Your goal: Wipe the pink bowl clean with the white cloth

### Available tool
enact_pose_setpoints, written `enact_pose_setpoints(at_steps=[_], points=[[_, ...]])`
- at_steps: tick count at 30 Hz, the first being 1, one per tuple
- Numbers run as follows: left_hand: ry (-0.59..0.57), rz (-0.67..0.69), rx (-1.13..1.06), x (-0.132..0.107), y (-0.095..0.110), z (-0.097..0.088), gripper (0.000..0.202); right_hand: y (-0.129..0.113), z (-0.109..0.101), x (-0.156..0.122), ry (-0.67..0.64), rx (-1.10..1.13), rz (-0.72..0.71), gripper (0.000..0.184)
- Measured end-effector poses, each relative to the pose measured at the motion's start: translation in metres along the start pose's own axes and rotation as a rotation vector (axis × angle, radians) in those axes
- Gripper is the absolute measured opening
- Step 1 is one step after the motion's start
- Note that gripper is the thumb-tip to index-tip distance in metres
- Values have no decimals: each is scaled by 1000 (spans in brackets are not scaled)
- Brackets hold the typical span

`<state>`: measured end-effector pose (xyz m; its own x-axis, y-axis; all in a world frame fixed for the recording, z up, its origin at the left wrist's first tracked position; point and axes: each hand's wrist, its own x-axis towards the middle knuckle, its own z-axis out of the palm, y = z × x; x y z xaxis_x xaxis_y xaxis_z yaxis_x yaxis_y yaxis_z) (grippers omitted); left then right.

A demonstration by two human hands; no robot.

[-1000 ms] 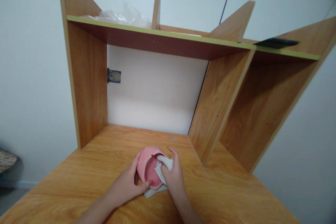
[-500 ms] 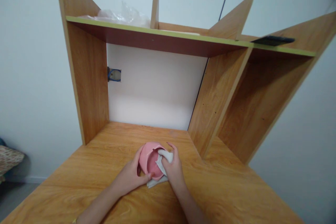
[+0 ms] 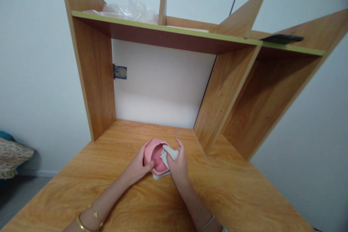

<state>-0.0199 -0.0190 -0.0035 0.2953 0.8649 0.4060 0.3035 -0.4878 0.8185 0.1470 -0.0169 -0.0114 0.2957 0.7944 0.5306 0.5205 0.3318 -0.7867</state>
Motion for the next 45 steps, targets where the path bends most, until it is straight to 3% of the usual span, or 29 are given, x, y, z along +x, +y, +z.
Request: enact_pose_setpoints(at_steps=[9,16,24,33,38,41,45], points=[[0,12,-84,6,-11,-13,45,-15,2,-6,-165,-85,-20,62],[-31,23,-140,7,-11,-17,48,-20,-1,-1,-262,-21,102,82],[-228,-2,-159,11,-1,-35,44,-35,-6,-7,-509,-123,206,87],[-400,-39,109,14,30,-42,38,-28,-14,-22,-496,-151,225,79],[-451,-68,114,12,35,-41,40,-28,-16,-32,-391,-53,246,69],[-428,-118,74,8,37,-41,46,-28,-15,-35,-351,9,270,69],[-279,-282,100,-4,43,-43,65,-26,-15,-38,-319,34,307,70]])
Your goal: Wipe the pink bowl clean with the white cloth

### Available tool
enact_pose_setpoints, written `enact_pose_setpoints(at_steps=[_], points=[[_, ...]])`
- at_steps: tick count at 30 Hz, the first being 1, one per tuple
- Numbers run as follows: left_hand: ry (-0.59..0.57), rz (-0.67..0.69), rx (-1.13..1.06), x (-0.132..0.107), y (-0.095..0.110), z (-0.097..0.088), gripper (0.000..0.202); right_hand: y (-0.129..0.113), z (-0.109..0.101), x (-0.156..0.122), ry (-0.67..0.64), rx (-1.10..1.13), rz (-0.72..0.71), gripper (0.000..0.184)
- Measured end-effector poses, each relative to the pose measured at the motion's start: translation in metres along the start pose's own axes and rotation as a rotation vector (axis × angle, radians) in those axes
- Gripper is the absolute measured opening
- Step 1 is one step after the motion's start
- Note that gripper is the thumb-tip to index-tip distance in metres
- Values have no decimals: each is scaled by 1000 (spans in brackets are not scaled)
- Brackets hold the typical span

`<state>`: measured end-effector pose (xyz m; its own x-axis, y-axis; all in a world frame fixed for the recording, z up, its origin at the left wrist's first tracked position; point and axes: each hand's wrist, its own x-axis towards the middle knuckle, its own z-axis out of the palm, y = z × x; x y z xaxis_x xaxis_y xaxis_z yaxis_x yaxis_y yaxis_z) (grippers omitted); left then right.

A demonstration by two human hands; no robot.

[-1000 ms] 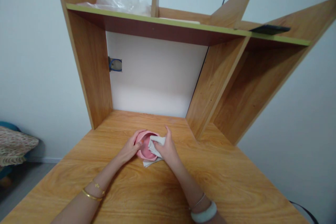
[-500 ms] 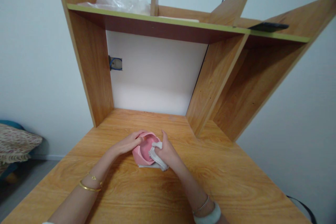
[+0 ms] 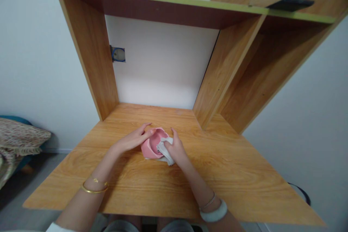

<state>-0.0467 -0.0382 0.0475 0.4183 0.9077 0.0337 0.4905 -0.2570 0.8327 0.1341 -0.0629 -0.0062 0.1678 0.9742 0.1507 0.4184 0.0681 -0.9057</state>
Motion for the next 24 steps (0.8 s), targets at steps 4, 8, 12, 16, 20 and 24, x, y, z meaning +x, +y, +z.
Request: enact_pose_setpoints(at_steps=[4,8,12,16,20,24], points=[[52,-80,9,-16,2,3,76,2,0,-3,68,0,17,70],[149,-67,-51,-30,-1,17,84,1,0,-4,94,7,23,70],[271,-63,-172,-39,-5,40,85,-2,-1,-8,108,-2,25,68],[398,5,-157,-42,-11,56,60,-6,-2,-15,16,-22,54,72],[459,3,-91,-46,-12,59,50,-14,-4,-20,24,-135,-3,78],[420,7,-21,-47,-3,55,52,-23,-7,-18,82,-241,-122,79]])
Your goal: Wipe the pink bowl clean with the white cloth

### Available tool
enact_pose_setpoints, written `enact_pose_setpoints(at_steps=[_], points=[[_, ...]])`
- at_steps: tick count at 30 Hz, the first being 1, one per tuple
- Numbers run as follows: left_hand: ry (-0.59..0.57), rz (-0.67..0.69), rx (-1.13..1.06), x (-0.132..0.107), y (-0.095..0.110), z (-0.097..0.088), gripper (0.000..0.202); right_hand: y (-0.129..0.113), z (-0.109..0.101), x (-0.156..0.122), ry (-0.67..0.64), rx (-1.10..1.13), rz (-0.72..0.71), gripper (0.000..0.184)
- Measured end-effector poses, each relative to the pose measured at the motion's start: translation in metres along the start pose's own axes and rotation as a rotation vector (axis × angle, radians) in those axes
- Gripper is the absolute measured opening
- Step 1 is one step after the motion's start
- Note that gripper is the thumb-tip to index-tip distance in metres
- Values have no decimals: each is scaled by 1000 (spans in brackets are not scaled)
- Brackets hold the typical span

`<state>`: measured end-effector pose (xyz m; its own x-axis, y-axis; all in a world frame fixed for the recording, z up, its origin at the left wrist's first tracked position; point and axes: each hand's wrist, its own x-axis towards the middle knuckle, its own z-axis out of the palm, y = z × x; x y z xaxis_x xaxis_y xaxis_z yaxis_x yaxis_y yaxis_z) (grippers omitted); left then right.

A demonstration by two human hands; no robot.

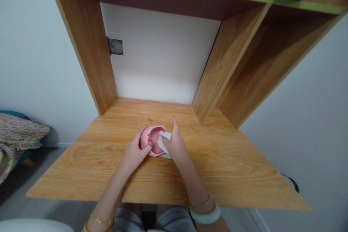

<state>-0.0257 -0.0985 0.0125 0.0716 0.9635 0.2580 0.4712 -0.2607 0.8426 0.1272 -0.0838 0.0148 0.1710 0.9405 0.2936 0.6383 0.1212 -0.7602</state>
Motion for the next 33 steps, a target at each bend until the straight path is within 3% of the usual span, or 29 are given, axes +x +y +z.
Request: enact_pose_setpoints(at_steps=[5,10,14,20,23,28,33], points=[[-53,23,18,5,3,-3,57,-2,-1,3,94,79,-102,73],[-44,18,13,9,0,-2,55,5,5,-2,243,205,53,82],[-25,14,-1,11,-1,-1,53,14,13,-9,193,336,162,80],[-92,62,17,11,5,-5,60,24,11,-8,56,89,155,34],[-156,129,36,16,9,-10,61,28,10,-4,-12,193,139,31],[-245,196,83,26,11,-14,59,32,11,-1,-50,443,131,42],[-187,230,62,25,3,-8,59,29,9,-2,-41,262,140,26]])
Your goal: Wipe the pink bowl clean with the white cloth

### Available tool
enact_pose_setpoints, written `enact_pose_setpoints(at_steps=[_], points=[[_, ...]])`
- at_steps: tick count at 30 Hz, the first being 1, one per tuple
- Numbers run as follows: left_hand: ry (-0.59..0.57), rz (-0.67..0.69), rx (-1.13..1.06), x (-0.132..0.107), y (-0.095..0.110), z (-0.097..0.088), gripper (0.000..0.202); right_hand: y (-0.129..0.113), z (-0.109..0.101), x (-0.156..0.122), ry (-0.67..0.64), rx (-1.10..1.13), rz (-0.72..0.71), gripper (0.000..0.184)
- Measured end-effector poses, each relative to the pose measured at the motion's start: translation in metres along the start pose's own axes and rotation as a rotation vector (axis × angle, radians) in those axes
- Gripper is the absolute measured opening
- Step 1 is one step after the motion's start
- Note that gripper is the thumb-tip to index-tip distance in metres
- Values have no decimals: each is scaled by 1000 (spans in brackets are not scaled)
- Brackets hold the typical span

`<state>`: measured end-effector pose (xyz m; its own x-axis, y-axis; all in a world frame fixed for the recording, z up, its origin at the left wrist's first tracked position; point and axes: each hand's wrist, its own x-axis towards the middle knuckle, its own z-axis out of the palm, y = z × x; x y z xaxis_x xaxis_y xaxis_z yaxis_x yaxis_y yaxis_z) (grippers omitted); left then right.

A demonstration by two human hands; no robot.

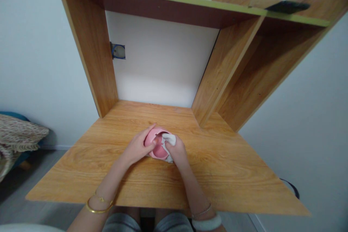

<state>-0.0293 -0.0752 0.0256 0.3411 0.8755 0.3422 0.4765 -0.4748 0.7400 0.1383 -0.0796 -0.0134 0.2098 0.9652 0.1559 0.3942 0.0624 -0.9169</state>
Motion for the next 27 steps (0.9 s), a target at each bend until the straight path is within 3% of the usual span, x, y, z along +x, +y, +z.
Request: enact_pose_setpoints(at_steps=[2,7,15,21,27], points=[[17,-20,-24,-1,-4,3,67,1,1,-2,86,-56,9,28],[-26,-27,-111,-4,-10,11,84,7,4,-6,276,-120,33,56],[26,-9,-31,-8,-1,13,66,-4,3,-10,301,-81,-11,76],[38,52,51,-8,-5,7,66,-12,3,-14,334,-99,-106,79],[62,39,100,-8,-4,8,66,-13,2,-15,314,-138,-95,81]])
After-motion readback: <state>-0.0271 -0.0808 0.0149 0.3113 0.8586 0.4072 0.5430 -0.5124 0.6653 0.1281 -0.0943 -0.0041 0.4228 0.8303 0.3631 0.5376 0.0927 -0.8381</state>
